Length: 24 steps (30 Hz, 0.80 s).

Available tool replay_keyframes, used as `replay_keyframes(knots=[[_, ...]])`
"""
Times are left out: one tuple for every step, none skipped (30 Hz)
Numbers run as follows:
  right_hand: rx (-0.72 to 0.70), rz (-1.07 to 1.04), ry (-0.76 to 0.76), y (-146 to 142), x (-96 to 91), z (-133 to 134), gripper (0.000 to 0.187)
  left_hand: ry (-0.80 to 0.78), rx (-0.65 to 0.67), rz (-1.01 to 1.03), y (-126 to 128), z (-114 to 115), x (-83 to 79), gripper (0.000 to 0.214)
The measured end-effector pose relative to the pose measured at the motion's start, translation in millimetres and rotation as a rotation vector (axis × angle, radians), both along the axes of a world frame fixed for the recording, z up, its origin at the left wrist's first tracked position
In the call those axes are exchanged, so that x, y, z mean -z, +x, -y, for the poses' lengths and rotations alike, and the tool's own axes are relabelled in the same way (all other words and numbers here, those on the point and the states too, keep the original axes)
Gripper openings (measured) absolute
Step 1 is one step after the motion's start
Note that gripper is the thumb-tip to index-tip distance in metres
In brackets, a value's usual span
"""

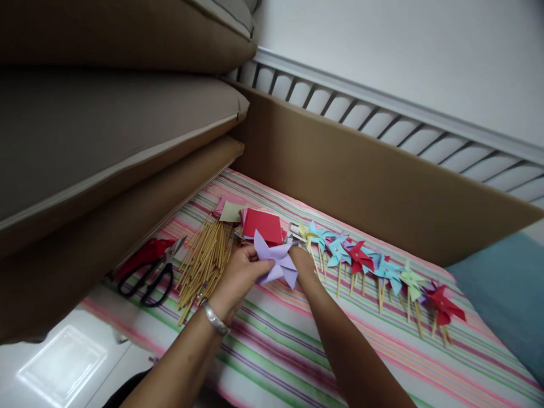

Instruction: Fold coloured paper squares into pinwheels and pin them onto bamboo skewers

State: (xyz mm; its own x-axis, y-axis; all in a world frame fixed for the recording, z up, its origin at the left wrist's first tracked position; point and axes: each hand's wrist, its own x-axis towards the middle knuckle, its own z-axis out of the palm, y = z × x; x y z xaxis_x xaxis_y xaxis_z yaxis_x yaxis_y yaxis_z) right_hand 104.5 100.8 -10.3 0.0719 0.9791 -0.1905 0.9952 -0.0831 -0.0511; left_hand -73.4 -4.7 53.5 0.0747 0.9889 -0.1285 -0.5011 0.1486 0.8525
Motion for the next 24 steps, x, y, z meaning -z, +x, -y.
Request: replay_keyframes(knots=[[0.01, -0.013, 0.004, 0.5, 0.8, -0.4, 0.026, 0.0, 0.003, 0.002, -1.3, -0.8, 0.8, 0.013], [0.021, -0.03, 0.011, 1.4, 1.5, -1.0, 0.024, 0.001, -0.001, 0.008, -2.7, -1.5, 1.8, 0.013], [0.033, -0.05, 0.023, 2.6, 2.0, -2.0, 0.023, 0.001, -0.001, 0.018, -4.1, -2.3, 2.9, 0.014], [0.042, -0.074, 0.039, 4.5, 2.3, -3.1, 0.023, -0.004, -0.008, 0.027, -5.5, -3.1, 4.0, 0.016], [0.051, -0.101, 0.056, 7.2, 2.3, -4.3, 0.022, -0.012, -0.023, 0.038, -7.0, -3.9, 4.9, 0.018], [0.061, -0.132, 0.074, 10.9, 1.9, -5.4, 0.022, -0.022, -0.04, 0.047, -8.6, -4.7, 5.6, 0.02], [0.074, -0.163, 0.089, 15.5, 1.3, -5.9, 0.022, -0.034, -0.061, 0.054, -10.3, -5.5, 5.9, 0.022], [0.089, -0.196, 0.102, 21.0, 0.4, -5.6, 0.022, -0.045, -0.083, 0.063, -12.1, -6.3, 5.8, 0.024], [0.104, -0.229, 0.113, 27.1, -0.4, -3.7, 0.022, -0.056, -0.102, 0.067, -14.0, -7.1, 5.5, 0.025], [0.119, -0.263, 0.121, 33.3, -0.8, 0.2, 0.023, -0.063, -0.118, 0.072, -15.9, -7.8, 5.0, 0.027], [0.129, -0.299, 0.124, 39.0, -0.5, 6.4, 0.024, -0.062, -0.131, 0.077, -17.6, -8.6, 4.5, 0.027], [0.133, -0.337, 0.118, 43.8, 1.1, 15.0, 0.026, -0.059, -0.139, 0.078, -19.2, -9.2, 4.2, 0.027], [0.129, -0.377, 0.104, 47.0, 4.2, 25.8, 0.026, -0.055, -0.142, 0.078, -20.3, -9.6, 4.0, 0.027], [0.116, -0.42, 0.079, 48.6, 8.8, 38.2, 0.026, -0.049, -0.143, 0.075, -20.9, -9.8, 4.1, 0.027], [0.1, -0.461, 0.046, 48.5, 14.7, 51.2, 0.024, -0.043, -0.139, 0.071, -20.9, -9.8, 4.3, 0.026], [0.078, -0.499, 0.009, 47.0, 21.5, 63.9, 0.02, -0.035, -0.138, 0.066, -20.3, -9.5, 4.7, 0.025], [0.057, -0.528, -0.03, 44.6, 28.5, 75.3, 0.017, -0.026, -0.139, 0.062, -19.0, -8.9, 5.0, 0.024], [0.04, -0.55, -0.059, 41.9, 35.0, 84.6, 0.014, -0.018, -0.138, 0.061, -17.4, -8.2, 5.3, 0.024], [0.028, -0.565, -0.074, 39.5, 40.3, 91.6, 0.012, -0.011, -0.14, 0.063, -15.5, -7.4, 5.5, 0.023], [0.02, -0.576, -0.08, 37.7, 44.2, 96.2, 0.012, -0.007, -0.14, 0.067, -13.6, -6.6, 5.6, 0.022], [0.015, -0.584, -0.074, 36.8, 46.3, 98.9, 0.012, -0.01, -0.139, 0.07, -12.0, -5.9, 5.6, 0.021], [0.009, -0.59, -0.058, 36.9, 46.9, 100.6, 0.013, -0.015, -0.139, 0.074, -10.6, -5.4, 5.6, 0.02], [0.003, -0.596, -0.036, 37.8, 46.2, 102.1, 0.014, -0.022, -0.139, 0.076, -9.6, -5.1, 5.6, 0.019], [-0.003, -0.603, -0.007, 39.2, 44.8, 104.1, 0.016, -0.029, -0.141, 0.077, -9.0, -5.1, 5.6, 0.019]])
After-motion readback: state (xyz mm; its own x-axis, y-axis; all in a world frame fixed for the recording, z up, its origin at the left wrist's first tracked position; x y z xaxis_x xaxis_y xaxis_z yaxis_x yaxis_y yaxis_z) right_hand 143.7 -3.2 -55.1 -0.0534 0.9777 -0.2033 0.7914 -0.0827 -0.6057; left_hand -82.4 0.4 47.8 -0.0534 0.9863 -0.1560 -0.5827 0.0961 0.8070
